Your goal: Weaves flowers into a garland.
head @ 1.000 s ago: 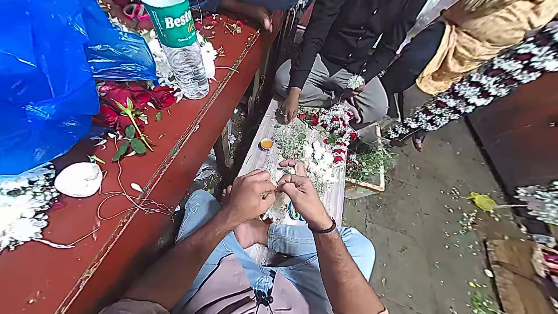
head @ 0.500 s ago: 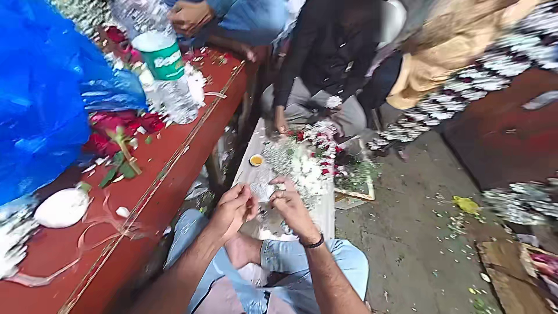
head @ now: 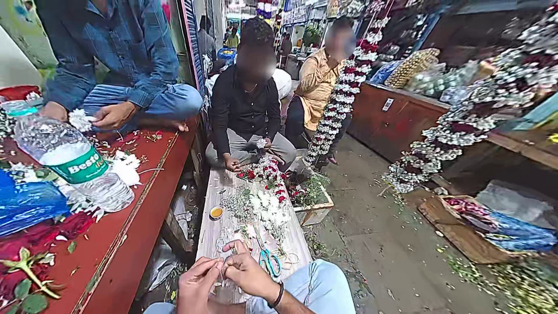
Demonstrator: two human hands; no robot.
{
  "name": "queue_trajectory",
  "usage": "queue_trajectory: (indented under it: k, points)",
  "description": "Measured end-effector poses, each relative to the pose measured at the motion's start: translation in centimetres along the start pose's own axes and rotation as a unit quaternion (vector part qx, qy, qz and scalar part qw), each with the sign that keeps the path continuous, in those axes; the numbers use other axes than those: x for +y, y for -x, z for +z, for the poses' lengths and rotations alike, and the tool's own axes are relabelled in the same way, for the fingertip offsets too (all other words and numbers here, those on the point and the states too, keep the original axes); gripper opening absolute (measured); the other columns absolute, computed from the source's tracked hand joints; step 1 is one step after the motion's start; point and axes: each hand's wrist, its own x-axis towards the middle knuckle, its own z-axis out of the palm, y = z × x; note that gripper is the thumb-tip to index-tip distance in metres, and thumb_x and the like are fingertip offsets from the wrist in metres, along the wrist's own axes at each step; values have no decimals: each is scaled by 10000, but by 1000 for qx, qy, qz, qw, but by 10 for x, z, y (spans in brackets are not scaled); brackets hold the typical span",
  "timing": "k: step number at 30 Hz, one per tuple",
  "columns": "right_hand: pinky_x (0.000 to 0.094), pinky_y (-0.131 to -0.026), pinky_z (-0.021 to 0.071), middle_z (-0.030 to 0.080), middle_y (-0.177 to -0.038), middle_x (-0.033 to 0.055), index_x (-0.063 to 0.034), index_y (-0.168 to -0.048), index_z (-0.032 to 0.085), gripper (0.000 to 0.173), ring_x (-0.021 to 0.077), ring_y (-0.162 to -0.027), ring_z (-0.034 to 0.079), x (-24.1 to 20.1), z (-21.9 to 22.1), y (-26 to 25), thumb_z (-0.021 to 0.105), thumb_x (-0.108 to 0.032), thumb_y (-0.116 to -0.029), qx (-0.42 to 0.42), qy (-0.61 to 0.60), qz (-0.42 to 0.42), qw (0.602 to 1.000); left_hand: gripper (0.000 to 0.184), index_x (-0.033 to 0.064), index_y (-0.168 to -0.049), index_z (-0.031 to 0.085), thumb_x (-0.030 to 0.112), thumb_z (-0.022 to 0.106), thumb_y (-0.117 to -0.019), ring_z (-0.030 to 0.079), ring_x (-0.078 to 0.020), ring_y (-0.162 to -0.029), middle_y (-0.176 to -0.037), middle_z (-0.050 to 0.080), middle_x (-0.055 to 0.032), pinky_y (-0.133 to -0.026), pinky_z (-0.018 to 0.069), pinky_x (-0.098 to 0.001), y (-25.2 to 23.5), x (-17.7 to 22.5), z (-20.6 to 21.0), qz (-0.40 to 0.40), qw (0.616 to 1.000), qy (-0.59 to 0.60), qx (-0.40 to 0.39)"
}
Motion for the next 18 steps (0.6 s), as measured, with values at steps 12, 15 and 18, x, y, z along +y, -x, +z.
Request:
queue_trajectory:
  k: [12, 15, 18]
  points:
    - [459, -1053, 423, 609, -1330, 100, -78, -656, 688, 324, 256, -1285, 501, -11, -1, 10, 614, -261, -913, -53, 69, 0, 996, 172, 138, -729, 729, 257, 677, -842, 604, -54, -640, -692, 635, 39, -572, 530, -266, -1, 19, -26, 134, 924, -306, -188]
    - [415, -1042, 412, 615, -1283, 98, -77, -640, 666, 316, 223, -1249, 506, -13, -3, 16, 600, -208, -919, -77, 22, -2, 997, 82, 124, -783, 765, 193, 762, -827, 589, -17, -674, -746, 663, 42, -592, 499, -198, 3, 25, -31, 47, 963, -174, -200]
    - [374, -1031, 406, 619, -1249, 101, -65, -609, 636, 325, 199, -1228, 507, -20, -3, 23, 586, -149, -919, -80, -16, -5, 997, 89, 72, -849, 789, 141, 835, -814, 659, -72, -728, -828, 720, -15, -644, 567, -226, 3, 14, -38, -47, 979, -22, -199]
